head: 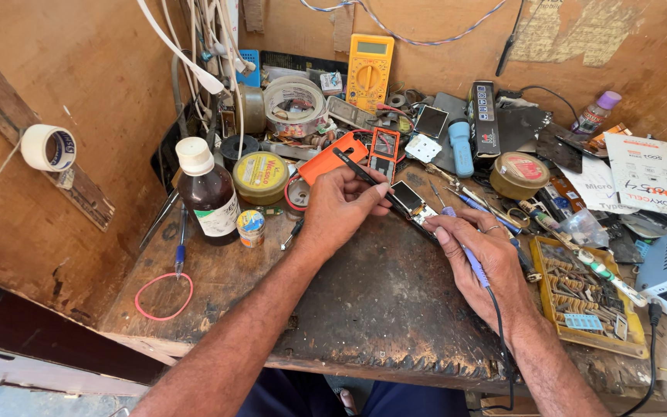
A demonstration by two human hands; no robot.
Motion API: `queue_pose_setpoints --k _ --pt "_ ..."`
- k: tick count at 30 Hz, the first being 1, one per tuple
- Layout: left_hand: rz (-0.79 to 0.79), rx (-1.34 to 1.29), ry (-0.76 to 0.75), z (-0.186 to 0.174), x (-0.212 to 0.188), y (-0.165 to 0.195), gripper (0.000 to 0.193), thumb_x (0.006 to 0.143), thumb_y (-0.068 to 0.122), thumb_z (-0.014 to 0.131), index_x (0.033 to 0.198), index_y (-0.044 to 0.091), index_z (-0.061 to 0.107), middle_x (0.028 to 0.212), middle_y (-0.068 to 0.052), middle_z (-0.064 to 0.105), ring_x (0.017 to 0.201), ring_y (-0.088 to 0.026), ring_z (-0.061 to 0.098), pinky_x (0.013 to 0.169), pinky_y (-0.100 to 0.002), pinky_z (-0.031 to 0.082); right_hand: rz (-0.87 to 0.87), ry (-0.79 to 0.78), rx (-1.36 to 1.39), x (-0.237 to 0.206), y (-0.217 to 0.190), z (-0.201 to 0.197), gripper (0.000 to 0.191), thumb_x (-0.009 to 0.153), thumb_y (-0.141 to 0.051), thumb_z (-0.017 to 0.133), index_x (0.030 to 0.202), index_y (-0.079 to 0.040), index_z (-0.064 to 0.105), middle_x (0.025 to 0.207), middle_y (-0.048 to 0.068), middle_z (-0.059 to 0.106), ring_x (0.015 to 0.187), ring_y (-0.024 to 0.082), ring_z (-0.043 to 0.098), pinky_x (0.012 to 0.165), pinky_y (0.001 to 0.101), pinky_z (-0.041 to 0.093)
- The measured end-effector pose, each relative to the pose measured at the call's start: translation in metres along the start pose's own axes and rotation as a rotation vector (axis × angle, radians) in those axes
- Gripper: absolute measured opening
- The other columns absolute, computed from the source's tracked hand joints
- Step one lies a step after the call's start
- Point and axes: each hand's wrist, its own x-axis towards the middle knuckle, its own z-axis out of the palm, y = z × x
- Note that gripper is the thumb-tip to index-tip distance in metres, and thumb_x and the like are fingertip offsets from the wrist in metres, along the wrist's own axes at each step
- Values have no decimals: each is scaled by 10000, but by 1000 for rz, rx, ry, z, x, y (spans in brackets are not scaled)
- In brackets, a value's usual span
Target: The person repairs a mobile phone at a cluttered workbench. They use a screwdriver to work on the opened phone, manipulate its internal board and battery with their hands, reassemble the phone casing, and finally use a multimeter with probes on the device.
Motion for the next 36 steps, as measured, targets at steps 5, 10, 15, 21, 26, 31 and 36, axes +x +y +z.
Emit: queue_pose_setpoints --k 5,10,15,21,26,31,36 --pt "26 -22 5 -4 0 4 173 953 45 686 1106 -35 672 950 -128 768 836 -163 770 714 -287 672 -3 12 18 0 -1 -1 194 1001 -178 644 1154 -114 746 1097 97 759 1159 279 660 957 405 543" --pt "74 29 -63 0 -5 2 131 966 21 680 1091 -19 682 972 -97 764 862 -134 751 722 -271 652 0 2 12 1 -2 -1 190 1002 -169 646 1153 -111 744 1076 86 763 1141 271 665 942 402 548" --pt "56 71 -49 0 -7 3 109 960 13 678 1064 -13 690 956 -84 770 845 -124 748 709 -266 645 -5 12 14 1 -4 -2 185 1003 -164 646 1150 -107 742 1072 73 767 1140 264 667 934 397 552" --pt "62 88 27 1 -7 12 151 980 58 669 1116 -8 661 952 -69 755 813 -109 740 680 -251 631 12 49 43 -1 -7 -4 185 998 -138 655 1159 -96 736 1071 55 767 1129 240 661 892 358 571" --pt "177 309 188 0 -13 23 258 1011 107 631 1247 2 614 862 -76 649 719 -111 596 612 -288 538 28 122 73 -1 -11 -7 226 1039 -132 614 1232 -65 711 1068 43 769 1095 227 660 913 348 570" --pt "391 520 213 4 -12 29 257 982 114 611 1209 -7 612 907 -89 698 759 -208 686 666 -397 553 157 183 46 -1 -13 -11 274 1034 -135 630 1284 -41 693 997 113 698 944 215 648 811 331 529" --pt "261 813 186 6 -15 32 220 957 134 676 1125 -4 643 863 -187 691 776 -355 688 686 -469 530 95 271 -8 -4 -7 -16 277 1009 -78 649 1281 -35 683 982 115 692 927 210 650 804 340 528"
